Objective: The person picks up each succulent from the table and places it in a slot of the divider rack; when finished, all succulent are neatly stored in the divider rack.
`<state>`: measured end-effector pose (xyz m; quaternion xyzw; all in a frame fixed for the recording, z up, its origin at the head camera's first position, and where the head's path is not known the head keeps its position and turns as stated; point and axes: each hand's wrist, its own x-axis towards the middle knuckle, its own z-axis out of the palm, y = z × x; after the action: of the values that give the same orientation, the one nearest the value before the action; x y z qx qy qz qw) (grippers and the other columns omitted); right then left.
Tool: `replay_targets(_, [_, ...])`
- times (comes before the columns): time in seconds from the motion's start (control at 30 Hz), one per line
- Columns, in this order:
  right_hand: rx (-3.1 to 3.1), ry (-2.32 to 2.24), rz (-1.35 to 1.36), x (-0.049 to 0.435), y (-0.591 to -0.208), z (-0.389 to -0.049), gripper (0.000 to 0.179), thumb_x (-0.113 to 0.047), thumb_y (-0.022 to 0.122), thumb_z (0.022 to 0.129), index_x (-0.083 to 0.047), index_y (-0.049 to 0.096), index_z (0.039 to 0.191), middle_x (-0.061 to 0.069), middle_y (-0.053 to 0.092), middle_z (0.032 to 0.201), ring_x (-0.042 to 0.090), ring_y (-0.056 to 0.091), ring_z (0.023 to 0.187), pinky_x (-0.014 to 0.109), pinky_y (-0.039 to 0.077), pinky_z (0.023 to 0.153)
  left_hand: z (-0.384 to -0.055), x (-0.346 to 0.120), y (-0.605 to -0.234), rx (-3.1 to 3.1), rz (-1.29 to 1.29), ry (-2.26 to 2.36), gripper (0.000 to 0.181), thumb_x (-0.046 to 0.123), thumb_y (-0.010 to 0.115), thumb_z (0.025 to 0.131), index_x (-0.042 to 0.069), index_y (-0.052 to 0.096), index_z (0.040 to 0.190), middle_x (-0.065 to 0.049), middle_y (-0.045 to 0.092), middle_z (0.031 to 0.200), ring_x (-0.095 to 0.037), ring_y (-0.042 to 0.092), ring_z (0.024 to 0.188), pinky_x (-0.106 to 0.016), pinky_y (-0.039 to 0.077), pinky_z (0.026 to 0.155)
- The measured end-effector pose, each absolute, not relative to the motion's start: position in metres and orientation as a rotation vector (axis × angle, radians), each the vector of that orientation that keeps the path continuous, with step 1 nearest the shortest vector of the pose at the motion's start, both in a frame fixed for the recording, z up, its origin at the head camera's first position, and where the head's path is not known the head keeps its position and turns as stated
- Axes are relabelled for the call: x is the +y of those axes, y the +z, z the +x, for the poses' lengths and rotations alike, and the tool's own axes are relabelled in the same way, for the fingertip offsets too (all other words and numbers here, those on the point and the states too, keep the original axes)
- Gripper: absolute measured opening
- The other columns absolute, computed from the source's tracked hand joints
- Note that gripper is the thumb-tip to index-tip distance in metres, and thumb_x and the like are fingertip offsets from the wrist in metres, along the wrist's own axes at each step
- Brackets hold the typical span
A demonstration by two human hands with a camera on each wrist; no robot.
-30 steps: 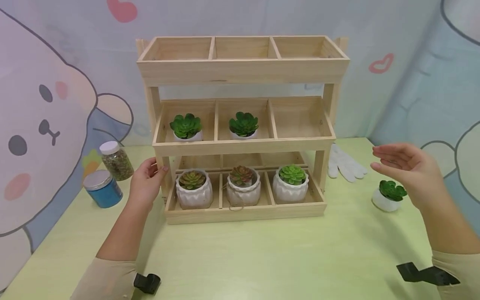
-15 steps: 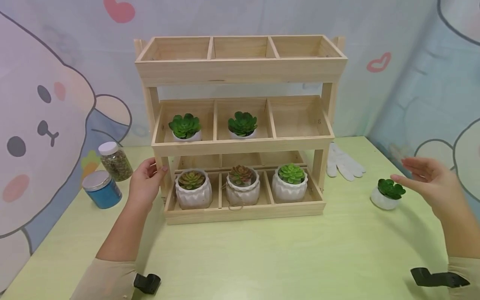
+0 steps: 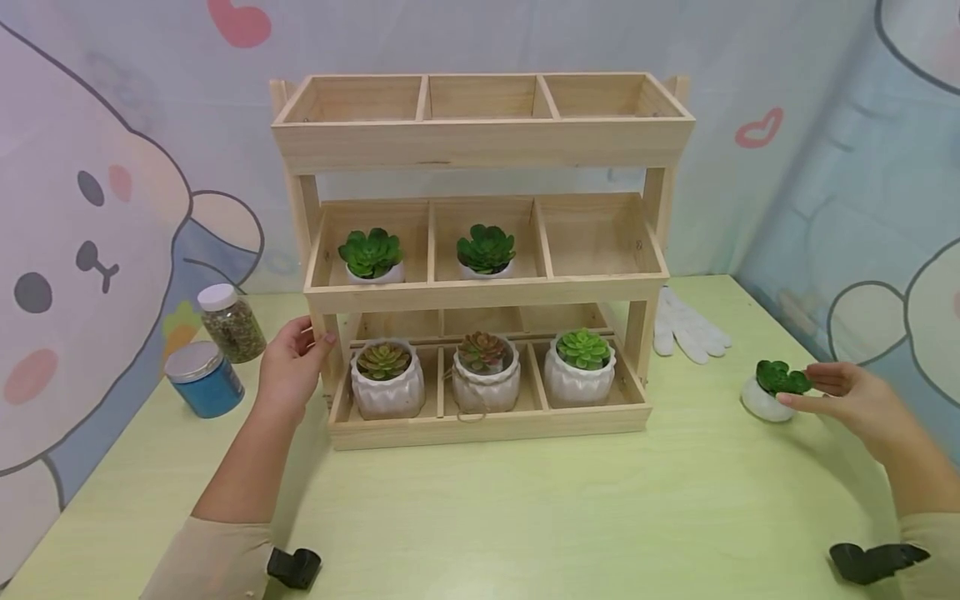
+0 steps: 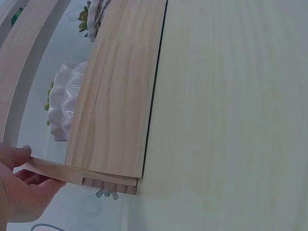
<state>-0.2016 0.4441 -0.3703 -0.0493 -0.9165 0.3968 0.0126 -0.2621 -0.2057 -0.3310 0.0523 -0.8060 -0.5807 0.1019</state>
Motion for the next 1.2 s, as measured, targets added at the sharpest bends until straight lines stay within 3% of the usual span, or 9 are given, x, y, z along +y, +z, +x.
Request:
replay_targets(0.2, [-2.909, 1.284, -0.166, 0.445, -0.379, -0.206, 0.093, -0.031, 0.069, 0.086, 0.018, 0.011, 0.140, 0.041, 0.021, 0.138, 0.053, 0.027, 0.122, 0.045, 0.043, 0.087, -0.262, -0.206, -0.331, -2.385, 0.160, -1.716, 0.050, 0.021, 0.053, 0.097, 0.006, 0.037, 0.142, -0.017, 0.042, 0.141, -0.034, 0.041, 0.127, -0.049, 0.035, 0.102])
replay_targets(0.27, [-2.921, 1.268, -0.153, 0.446, -0.380, -0.208, 0.093, -0.029, 0.071, 0.085, 0.020, 0.011, 0.139, 0.041, 0.027, 0.133, 0.045, 0.039, 0.114, 0.031, 0.046, 0.079, -0.262, -0.206, -0.331, -2.385, 0.164, -1.714, 0.050, 0.020, 0.053, 0.097, 0.006, 0.037, 0.142, -0.017, 0.042, 0.141, -0.034, 0.041, 0.127, -0.049, 0.035, 0.102])
replay_targets(0.33, [-2.931, 1.233, -0.141, 0.446, -0.381, -0.210, 0.091, -0.027, 0.073, 0.083, 0.019, 0.017, 0.137, 0.037, 0.040, 0.125, 0.029, 0.050, 0.102, 0.022, 0.045, 0.070, -0.263, -0.207, -0.332, -2.385, 0.162, -1.716, 0.049, 0.020, 0.053, 0.097, 0.006, 0.038, 0.141, -0.017, 0.042, 0.140, -0.034, 0.042, 0.127, -0.049, 0.035, 0.101])
replay_targets(0.43, [-2.936, 1.195, -0.110, 0.446, -0.383, -0.213, 0.080, -0.024, 0.077, 0.079, 0.018, 0.031, 0.130, 0.022, 0.054, 0.110, 0.009, 0.050, 0.086, 0.019, 0.044, 0.067, -0.264, -0.207, -0.333, -2.383, 0.163, -1.719, 0.049, 0.020, 0.053, 0.097, 0.007, 0.038, 0.141, -0.017, 0.043, 0.140, -0.034, 0.042, 0.126, -0.049, 0.036, 0.101])
replay_targets(0.5, [-2.942, 1.177, -0.096, 0.445, -0.383, -0.215, 0.073, -0.023, 0.078, 0.078, 0.016, 0.037, 0.124, 0.016, 0.056, 0.106, 0.004, 0.050, 0.083, 0.021, 0.044, 0.067, -0.263, -0.207, -0.333, -2.383, 0.163, -1.722, 0.049, 0.021, 0.053, 0.097, 0.007, 0.038, 0.142, -0.017, 0.043, 0.140, -0.034, 0.042, 0.126, -0.049, 0.036, 0.101])
replay_targets(0.73, [-2.947, 1.147, -0.091, 0.442, -0.383, -0.218, 0.072, -0.026, 0.079, 0.077, 0.014, 0.040, 0.122, 0.019, 0.055, 0.111, 0.002, 0.048, 0.083, 0.022, 0.044, 0.068, -0.263, -0.208, -0.333, -2.382, 0.148, -1.713, 0.051, 0.022, 0.053, 0.096, 0.006, 0.038, 0.142, -0.018, 0.043, 0.140, -0.034, 0.042, 0.126, -0.049, 0.036, 0.101])
replay_targets(1.0, [-2.850, 1.356, -0.015, 0.430, -0.368, -0.210, 0.064, -0.019, 0.076, 0.081, 0.011, 0.039, 0.125, -0.014, 0.060, 0.095, -0.002, 0.056, 0.085, 0.016, 0.045, 0.069, -0.263, -0.205, -0.333, -2.386, 0.172, -1.706, 0.049, 0.022, 0.054, 0.096, 0.006, 0.040, 0.140, -0.018, 0.044, 0.139, -0.034, 0.043, 0.125, -0.051, 0.036, 0.100])
replay_targets(1.2, [-2.844, 1.388, 0.066, 0.410, -0.344, -0.207, 0.065, -0.019, 0.074, 0.083, 0.010, 0.036, 0.128, -0.017, 0.060, 0.099, -0.002, 0.057, 0.090, 0.014, 0.043, 0.072, -0.263, -0.207, -0.332, -2.392, 0.148, -1.717, 0.050, 0.022, 0.053, 0.097, 0.007, 0.038, 0.141, -0.017, 0.042, 0.141, -0.034, 0.041, 0.127, -0.049, 0.036, 0.101])
